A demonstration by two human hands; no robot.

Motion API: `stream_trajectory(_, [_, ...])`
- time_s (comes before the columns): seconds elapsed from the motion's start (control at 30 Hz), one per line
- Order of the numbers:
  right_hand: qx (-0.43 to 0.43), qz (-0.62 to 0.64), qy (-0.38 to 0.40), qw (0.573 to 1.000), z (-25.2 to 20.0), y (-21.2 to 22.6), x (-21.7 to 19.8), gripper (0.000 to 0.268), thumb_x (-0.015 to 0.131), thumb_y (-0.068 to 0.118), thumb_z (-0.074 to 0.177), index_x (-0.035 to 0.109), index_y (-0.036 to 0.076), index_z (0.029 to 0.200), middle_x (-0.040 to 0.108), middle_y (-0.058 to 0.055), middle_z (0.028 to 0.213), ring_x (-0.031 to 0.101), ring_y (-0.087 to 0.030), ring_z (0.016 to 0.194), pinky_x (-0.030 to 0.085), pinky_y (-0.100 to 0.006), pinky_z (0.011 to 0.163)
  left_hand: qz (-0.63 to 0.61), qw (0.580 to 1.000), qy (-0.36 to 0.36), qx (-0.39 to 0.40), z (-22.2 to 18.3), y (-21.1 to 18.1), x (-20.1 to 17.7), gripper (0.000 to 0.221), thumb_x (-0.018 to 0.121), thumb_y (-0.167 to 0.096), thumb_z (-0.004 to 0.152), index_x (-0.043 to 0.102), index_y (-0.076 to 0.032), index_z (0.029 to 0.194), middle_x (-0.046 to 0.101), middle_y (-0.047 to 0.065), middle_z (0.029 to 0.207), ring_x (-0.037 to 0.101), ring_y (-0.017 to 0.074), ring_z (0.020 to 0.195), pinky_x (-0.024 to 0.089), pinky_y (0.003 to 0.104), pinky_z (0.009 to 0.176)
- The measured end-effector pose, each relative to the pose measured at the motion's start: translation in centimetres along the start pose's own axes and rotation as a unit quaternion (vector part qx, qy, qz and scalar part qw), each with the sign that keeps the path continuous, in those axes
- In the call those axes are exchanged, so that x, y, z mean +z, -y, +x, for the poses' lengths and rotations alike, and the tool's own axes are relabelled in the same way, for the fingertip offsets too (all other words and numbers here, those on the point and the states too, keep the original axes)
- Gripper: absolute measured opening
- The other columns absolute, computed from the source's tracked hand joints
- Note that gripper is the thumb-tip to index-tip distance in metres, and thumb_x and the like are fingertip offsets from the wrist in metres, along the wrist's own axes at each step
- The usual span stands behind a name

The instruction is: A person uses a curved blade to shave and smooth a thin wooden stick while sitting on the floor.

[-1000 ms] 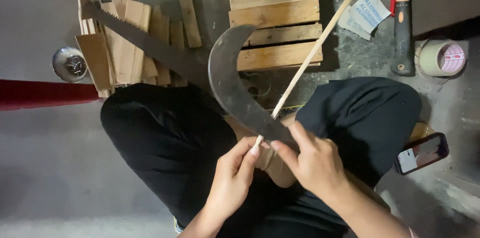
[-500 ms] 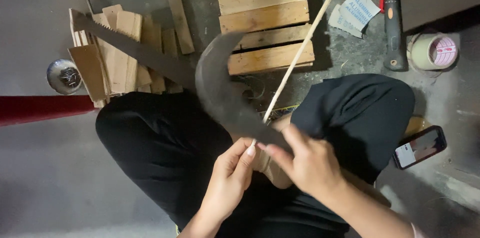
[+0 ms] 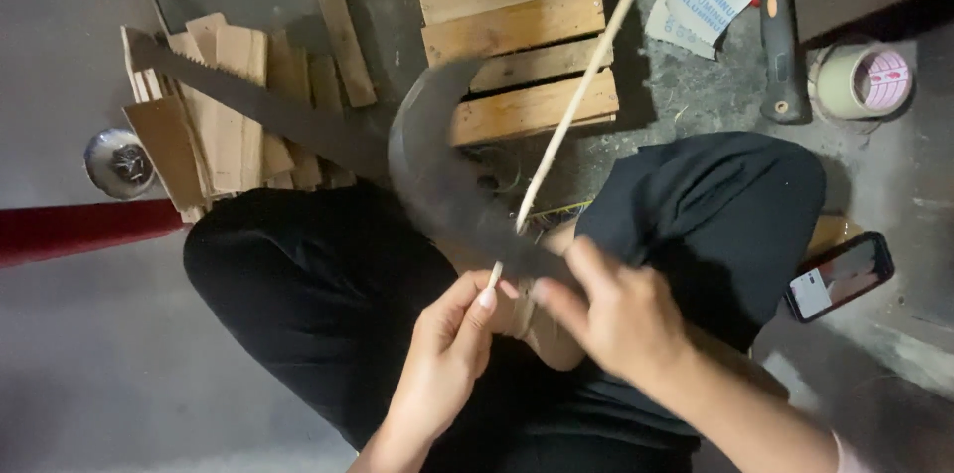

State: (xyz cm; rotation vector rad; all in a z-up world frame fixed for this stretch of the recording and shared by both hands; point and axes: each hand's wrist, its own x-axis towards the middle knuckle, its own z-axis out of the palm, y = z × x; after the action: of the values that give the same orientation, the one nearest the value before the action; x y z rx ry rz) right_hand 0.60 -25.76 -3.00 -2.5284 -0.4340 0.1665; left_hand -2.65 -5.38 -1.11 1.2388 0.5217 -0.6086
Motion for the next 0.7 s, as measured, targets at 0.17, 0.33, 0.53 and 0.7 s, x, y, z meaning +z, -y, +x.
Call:
stream_trajectory(0.17, [-0.033,-0.043,-0.026,0.998,0.1,-1.3,0.2,0.036,0.071,0.036,0.091,0.059,0.003,0.098,0.067,-0.011,0.062,0.061,-0.025,0.04,0.047,-0.036,0.036,-0.007,1.0,-0.023,0.003,0.3,1.3,-0.9,0.021,0.055,-0.015,0.105,0.066,0.002,0.098,0.044,0.0,0.054,0.034,0.0086,0.044,0.027,0.025,0.04])
stream_trajectory(0.33, [-0.051,-0.035,0.0,0.998,-0.6,-0.8,0.4,0.038,0.067,0.044,0.095,0.059,0.008,0.095,0.066,-0.007,0.058,0.061,-0.022,0.037,0.048,-0.037,0.034,0.003,1.0,-0.003,-0.002,0.0,0.6,-0.9,0.029,0.053,-0.018,0.106,0.073,0.002,0.102,0.044,-0.002,0.051,0.031,0.0071,0.041,0.025,0.024,0.038])
stream_trajectory(0.53, [-0.001,-0.042,-0.045,0.998,-0.2,-1.0,-0.4,0.033,0.068,0.035,0.096,0.055,0.004,0.099,0.067,-0.012,0.062,0.062,-0.031,0.041,0.046,-0.042,0.039,0.043,0.999,0.017,0.006,0.1,0.2,-0.8,0.026,0.049,-0.018,0.107,0.071,-0.003,0.11,0.038,-0.004,0.05,0.029,0.0058,0.04,0.021,0.024,0.039])
stream_trajectory(0.7, [-0.053,-0.057,-0.027,0.997,0.5,-1.9,0.0,0.042,0.059,0.046,0.098,0.063,0.004,0.105,0.067,-0.006,0.059,0.06,-0.017,0.038,0.047,-0.031,0.031,0.219,0.972,-0.04,0.071,0.0,-1.2,0.1,0.026,0.05,-0.009,0.101,0.076,-0.01,0.106,0.061,0.0,0.069,0.046,0.01,0.058,0.04,0.026,0.055])
